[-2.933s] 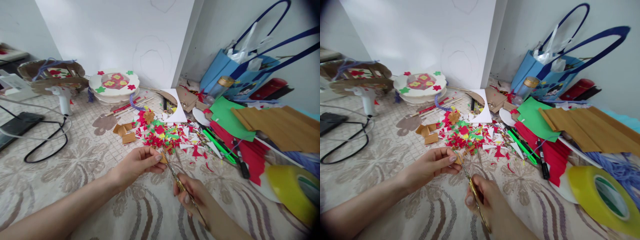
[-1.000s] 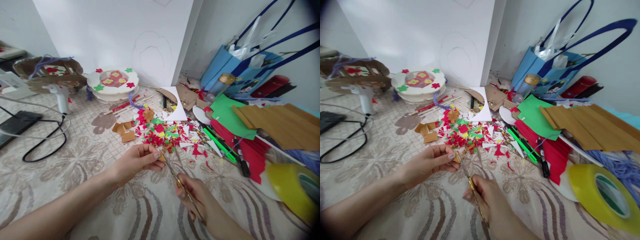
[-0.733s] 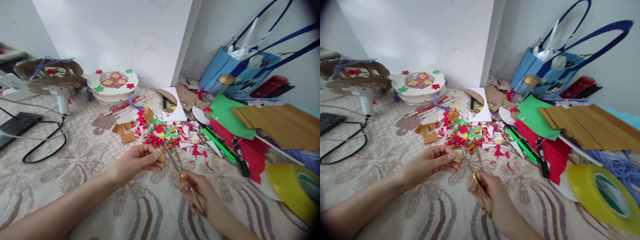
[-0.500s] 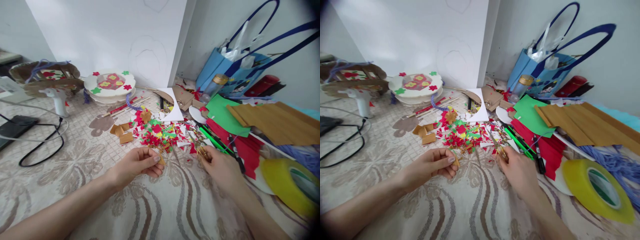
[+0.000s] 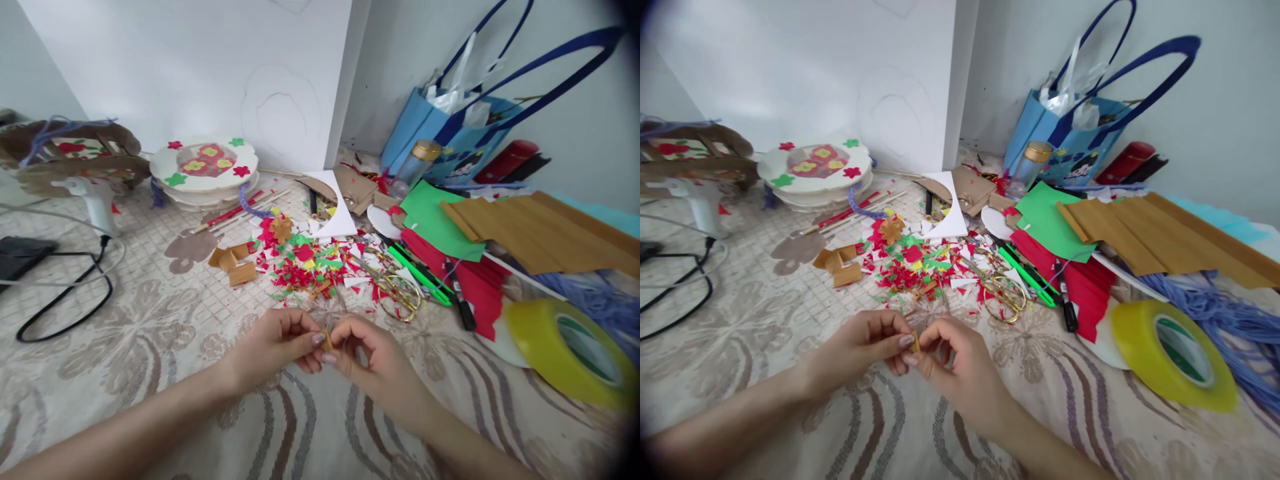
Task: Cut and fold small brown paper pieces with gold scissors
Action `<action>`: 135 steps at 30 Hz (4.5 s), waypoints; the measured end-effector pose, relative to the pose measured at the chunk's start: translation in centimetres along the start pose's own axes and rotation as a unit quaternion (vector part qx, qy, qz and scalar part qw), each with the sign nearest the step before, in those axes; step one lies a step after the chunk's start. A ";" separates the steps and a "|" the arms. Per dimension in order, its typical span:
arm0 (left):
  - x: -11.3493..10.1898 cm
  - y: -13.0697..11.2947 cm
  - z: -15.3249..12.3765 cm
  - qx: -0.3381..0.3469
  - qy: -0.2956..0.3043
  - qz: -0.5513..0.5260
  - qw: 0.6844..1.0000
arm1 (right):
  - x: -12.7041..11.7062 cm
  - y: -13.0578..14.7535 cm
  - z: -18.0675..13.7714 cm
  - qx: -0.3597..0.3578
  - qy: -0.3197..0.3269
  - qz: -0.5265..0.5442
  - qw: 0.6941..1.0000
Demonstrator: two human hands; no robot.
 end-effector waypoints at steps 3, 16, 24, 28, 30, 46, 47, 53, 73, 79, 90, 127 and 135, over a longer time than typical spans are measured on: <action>0.0 0.1 0.1 -0.005 -0.006 -0.008 1.000 | 0.1 -0.5 0.2 0.002 0.001 0.003 1.000; 0.1 0.3 -0.2 -0.059 0.002 -0.075 0.995 | -1.0 -1.2 0.2 0.004 -0.070 0.016 0.997; 0.3 0.4 -0.1 -0.039 0.005 -0.022 0.999 | 0.5 -1.7 0.5 0.112 0.053 0.188 0.974; 0.3 0.5 -0.1 -0.057 0.019 -0.010 0.998 | 0.4 -2.2 0.5 0.112 0.041 0.191 0.974; 0.3 0.5 -0.1 -0.055 0.021 -0.006 0.998 | 0.4 -2.2 0.5 0.112 0.039 0.198 0.973; 0.2 0.2 -0.1 0.029 0.008 0.075 0.997 | 0.7 -2.0 0.3 0.081 0.105 0.135 0.982; 0.2 0.2 -0.1 0.034 0.005 0.077 0.996 | 0.8 -2.0 0.3 0.079 0.108 0.134 0.982; -0.4 0.5 0.2 0.047 -0.016 0.059 0.997 | 0.7 -2.0 0.2 0.092 0.087 0.179 0.976; 0.1 0.4 0.1 0.046 -0.016 0.068 0.997 | 0.4 -1.8 0.5 0.084 0.066 0.164 0.981; -0.2 0.3 0.3 0.042 -0.036 0.037 0.998 | 0.6 -2.2 0.5 0.105 0.055 0.195 0.974; -0.1 0.0 0.0 0.060 -0.029 0.063 0.996 | 0.7 -2.2 0.5 0.125 0.068 0.229 0.963; 0.1 0.4 0.3 -0.032 -0.008 -0.013 0.999 | 0.5 -1.6 0.2 0.077 0.007 0.207 0.975; 0.2 0.5 0.2 -0.046 0.013 0.009 0.999 | 0.7 -1.3 0.0 0.039 -0.008 0.134 0.990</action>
Point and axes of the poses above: each hand's wrist, its own z-axis towards the middle knuckle, its own x-axis out of the palm, y = z × x, the point moved 4 cm from there along z, towards the middle knuckle, and after that the axes turned 11 degrees about -z, right-handed, at the moved point
